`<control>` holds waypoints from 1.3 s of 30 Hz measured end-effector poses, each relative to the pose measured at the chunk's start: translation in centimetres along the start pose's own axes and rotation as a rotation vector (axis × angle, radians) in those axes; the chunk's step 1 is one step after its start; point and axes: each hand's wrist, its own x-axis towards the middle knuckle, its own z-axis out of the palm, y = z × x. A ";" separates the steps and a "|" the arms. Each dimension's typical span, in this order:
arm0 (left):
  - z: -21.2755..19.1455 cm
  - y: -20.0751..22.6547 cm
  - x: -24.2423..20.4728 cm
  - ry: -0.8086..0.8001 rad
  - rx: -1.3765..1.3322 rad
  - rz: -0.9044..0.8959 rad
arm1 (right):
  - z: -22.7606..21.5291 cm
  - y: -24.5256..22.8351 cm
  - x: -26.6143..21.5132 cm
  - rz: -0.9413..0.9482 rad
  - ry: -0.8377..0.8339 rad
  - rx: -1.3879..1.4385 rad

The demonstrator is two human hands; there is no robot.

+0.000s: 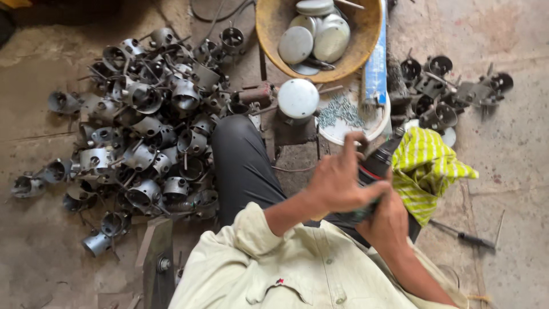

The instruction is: The person sits on the floor in a workshop, assembling metal components. They wipe a white circular metal cover with a cloth, place it on a metal cylinder, and use a cordless drill to fasten it with screws. The person repeats this process for multiple units, handling parts from a nearby pile and a yellow basin.

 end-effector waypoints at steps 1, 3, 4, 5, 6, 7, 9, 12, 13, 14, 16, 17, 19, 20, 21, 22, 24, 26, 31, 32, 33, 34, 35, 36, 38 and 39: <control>0.2 0.6 0.0 -0.015 -0.011 0.030 | 0.8 0.2 0.8 -0.075 0.118 0.166; 0.9 0.9 -0.6 -0.045 -0.032 0.087 | 2.1 0.9 2.2 -0.168 0.221 0.158; 1.0 0.0 -0.3 -0.021 -0.086 0.138 | 2.3 1.6 2.8 -0.187 0.211 -0.017; 1.2 -1.4 -0.1 -0.001 -0.140 0.184 | 2.4 2.2 3.0 -0.200 0.197 -0.190; 1.6 -3.1 0.4 0.019 -0.194 0.231 | 2.3 2.9 3.2 -0.214 0.184 -0.364; 0.9 -6.0 2.8 0.247 0.085 0.242 | 2.2 3.3 2.9 -0.214 0.170 -0.536; -1.3 -11.4 7.5 0.376 0.347 -0.061 | 1.9 3.5 2.3 -0.249 0.224 -0.421; -7.2 -17.7 12.3 0.465 0.538 -0.202 | 0.6 3.5 2.3 -0.285 0.339 0.211; -7.8 -18.9 12.7 0.378 0.564 -0.376 | 0.4 3.4 2.2 -0.248 0.310 0.265; -7.7 -19.6 13.1 0.359 0.589 -0.384 | 0.3 3.3 2.1 -0.220 0.298 0.321; -7.4 -20.4 13.2 0.320 0.637 -0.407 | 0.6 2.7 1.8 -0.150 0.304 0.440; -7.3 -20.5 13.4 0.297 0.571 -0.448 | 0.9 2.3 1.8 -0.124 0.304 0.488; -7.1 -20.8 13.5 0.249 0.438 -0.529 | 1.5 1.4 1.7 -0.092 0.294 0.547; -7.1 -21.1 13.6 0.238 0.430 -0.524 | 1.8 0.9 1.8 -0.079 0.290 0.571; -7.3 -21.6 13.7 0.226 0.422 -0.520 | 2.1 0.4 1.7 -0.070 0.292 0.589; -7.4 -22.1 13.8 0.213 0.414 -0.517 | 2.5 -0.2 1.6 -0.062 0.292 0.601; -7.6 -22.3 13.7 0.229 0.398 -0.364 | 2.7 -0.9 1.1 -0.085 0.324 0.554; -7.7 -21.6 13.9 0.204 0.440 -0.250 | 2.7 -1.0 1.2 -0.182 0.413 0.408; -5.3 -17.9 10.3 0.133 0.563 0.045 | 3.8 0.2 1.2 -0.220 0.160 0.870; -5.0 -17.6 9.7 0.162 0.573 0.066 | 4.0 0.5 1.3 -0.207 0.123 0.933; -5.0 -17.4 9.7 0.202 0.588 0.092 | 4.1 0.6 1.7 -0.203 0.183 0.788; -5.0 -17.4 9.6 0.241 0.603 0.119 | 4.1 0.7 2.1 -0.197 0.241 0.643; -5.1 -17.5 9.7 0.233 0.611 0.102 | 4.2 0.6 2.7 -0.195 0.296 0.498; -5.2 -17.6 9.7 0.225 0.619 0.085 | 4.3 0.5 3.4 -0.196 0.275 0.506; -5.4 -18.0 9.8 0.221 0.611 0.066 | 4.5 0.5 4.7 -0.206 0.235 0.520; -5.4 -18.2 9.8 0.223 0.595 0.066 | 4.6 0.4 5.3 -0.196 0.209 0.562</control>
